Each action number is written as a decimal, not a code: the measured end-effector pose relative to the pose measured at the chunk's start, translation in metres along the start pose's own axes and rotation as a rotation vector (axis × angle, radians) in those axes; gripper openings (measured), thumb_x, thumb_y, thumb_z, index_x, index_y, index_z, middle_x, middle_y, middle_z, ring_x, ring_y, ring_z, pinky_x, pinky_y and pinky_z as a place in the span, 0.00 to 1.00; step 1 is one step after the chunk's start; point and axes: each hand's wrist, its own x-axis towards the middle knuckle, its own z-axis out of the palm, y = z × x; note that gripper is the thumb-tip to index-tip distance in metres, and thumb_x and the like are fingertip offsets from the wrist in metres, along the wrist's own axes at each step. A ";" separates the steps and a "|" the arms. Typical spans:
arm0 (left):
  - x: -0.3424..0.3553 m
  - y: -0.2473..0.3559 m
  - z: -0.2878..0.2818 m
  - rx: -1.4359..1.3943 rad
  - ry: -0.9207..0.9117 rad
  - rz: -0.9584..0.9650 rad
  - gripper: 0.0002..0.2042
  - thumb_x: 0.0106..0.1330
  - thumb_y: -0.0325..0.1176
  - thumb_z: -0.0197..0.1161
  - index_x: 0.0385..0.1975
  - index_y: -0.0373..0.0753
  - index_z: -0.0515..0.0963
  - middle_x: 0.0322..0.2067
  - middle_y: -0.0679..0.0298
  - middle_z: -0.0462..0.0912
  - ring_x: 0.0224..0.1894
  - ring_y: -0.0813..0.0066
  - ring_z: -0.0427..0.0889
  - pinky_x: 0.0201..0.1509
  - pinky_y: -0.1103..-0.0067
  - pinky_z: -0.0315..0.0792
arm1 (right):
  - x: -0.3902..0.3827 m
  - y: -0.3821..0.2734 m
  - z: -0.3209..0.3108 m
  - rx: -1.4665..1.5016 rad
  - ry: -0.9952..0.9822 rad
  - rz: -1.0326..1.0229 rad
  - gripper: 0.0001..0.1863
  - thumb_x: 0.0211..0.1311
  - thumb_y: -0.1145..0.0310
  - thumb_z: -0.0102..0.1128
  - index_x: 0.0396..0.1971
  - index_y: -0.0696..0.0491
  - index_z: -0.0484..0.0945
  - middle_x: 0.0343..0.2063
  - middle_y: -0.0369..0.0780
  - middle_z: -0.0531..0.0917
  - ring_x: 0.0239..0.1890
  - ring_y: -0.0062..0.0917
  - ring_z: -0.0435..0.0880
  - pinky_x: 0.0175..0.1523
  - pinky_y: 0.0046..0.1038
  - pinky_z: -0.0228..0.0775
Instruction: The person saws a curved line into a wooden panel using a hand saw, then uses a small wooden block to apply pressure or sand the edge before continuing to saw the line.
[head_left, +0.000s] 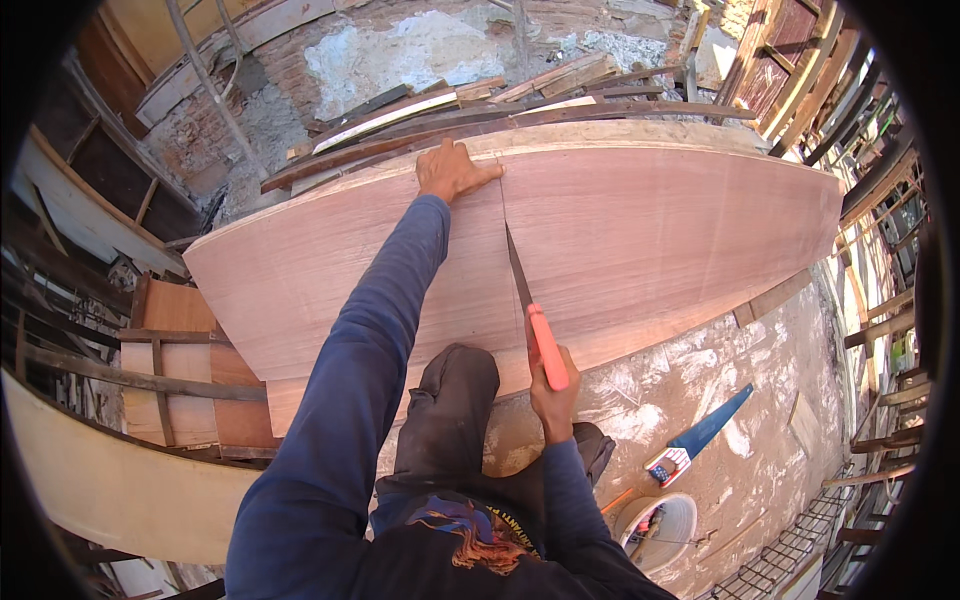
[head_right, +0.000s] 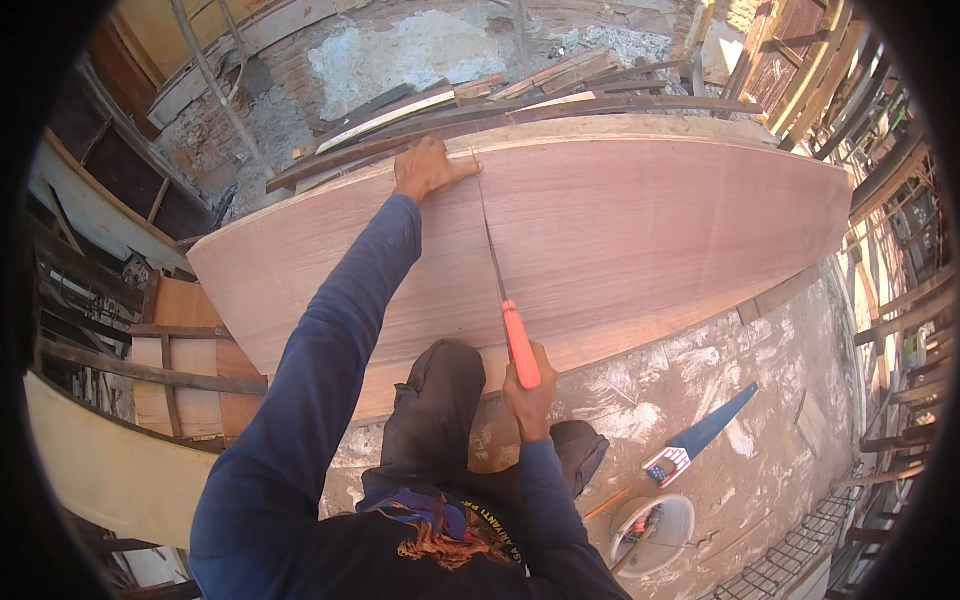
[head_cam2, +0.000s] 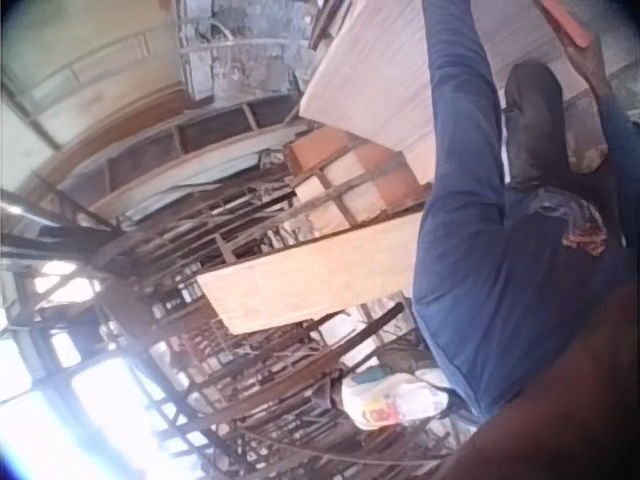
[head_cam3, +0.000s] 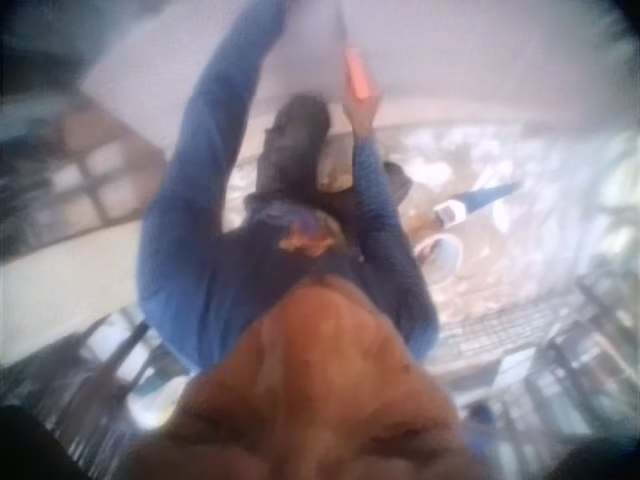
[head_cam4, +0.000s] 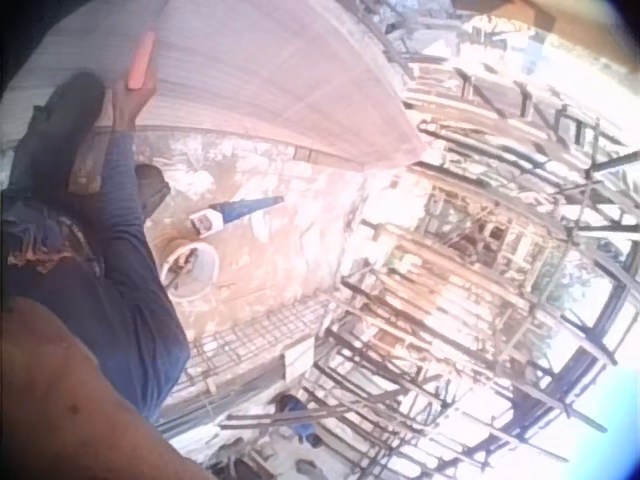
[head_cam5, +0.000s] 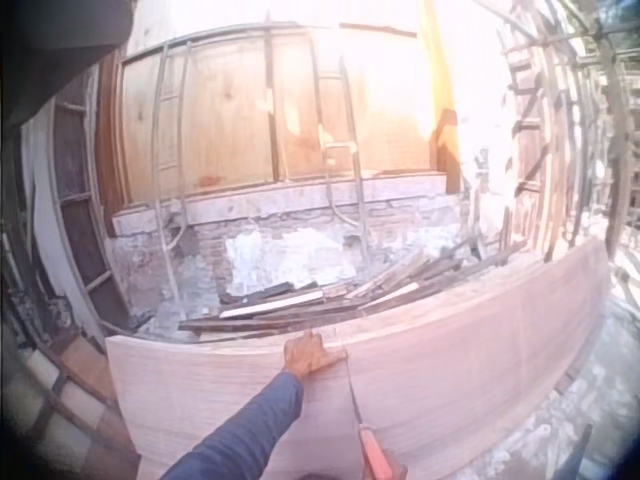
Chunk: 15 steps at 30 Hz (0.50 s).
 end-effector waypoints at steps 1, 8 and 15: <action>-0.003 0.001 -0.004 -0.003 -0.022 0.000 0.47 0.46 0.75 0.59 0.49 0.32 0.82 0.53 0.49 0.80 0.57 0.53 0.78 0.56 0.62 0.73 | 0.040 0.010 0.030 0.034 -0.046 -0.022 0.10 0.55 0.78 0.57 0.38 0.59 0.78 0.24 0.50 0.81 0.28 0.38 0.85 0.35 0.33 0.74; 0.014 -0.005 0.007 0.007 -0.051 0.024 0.48 0.47 0.77 0.57 0.50 0.33 0.82 0.54 0.49 0.79 0.57 0.53 0.79 0.56 0.60 0.72 | -0.026 0.047 0.009 0.032 0.006 0.004 0.18 0.50 0.80 0.56 0.44 0.58 0.79 0.28 0.50 0.82 0.28 0.40 0.84 0.35 0.31 0.74; 0.017 -0.003 0.011 0.012 -0.105 -0.018 0.46 0.47 0.75 0.57 0.49 0.33 0.83 0.52 0.49 0.80 0.56 0.52 0.79 0.54 0.60 0.73 | -0.049 -0.006 -0.028 -0.039 0.044 -0.060 0.18 0.51 0.80 0.55 0.45 0.60 0.79 0.28 0.48 0.84 0.28 0.35 0.86 0.37 0.30 0.76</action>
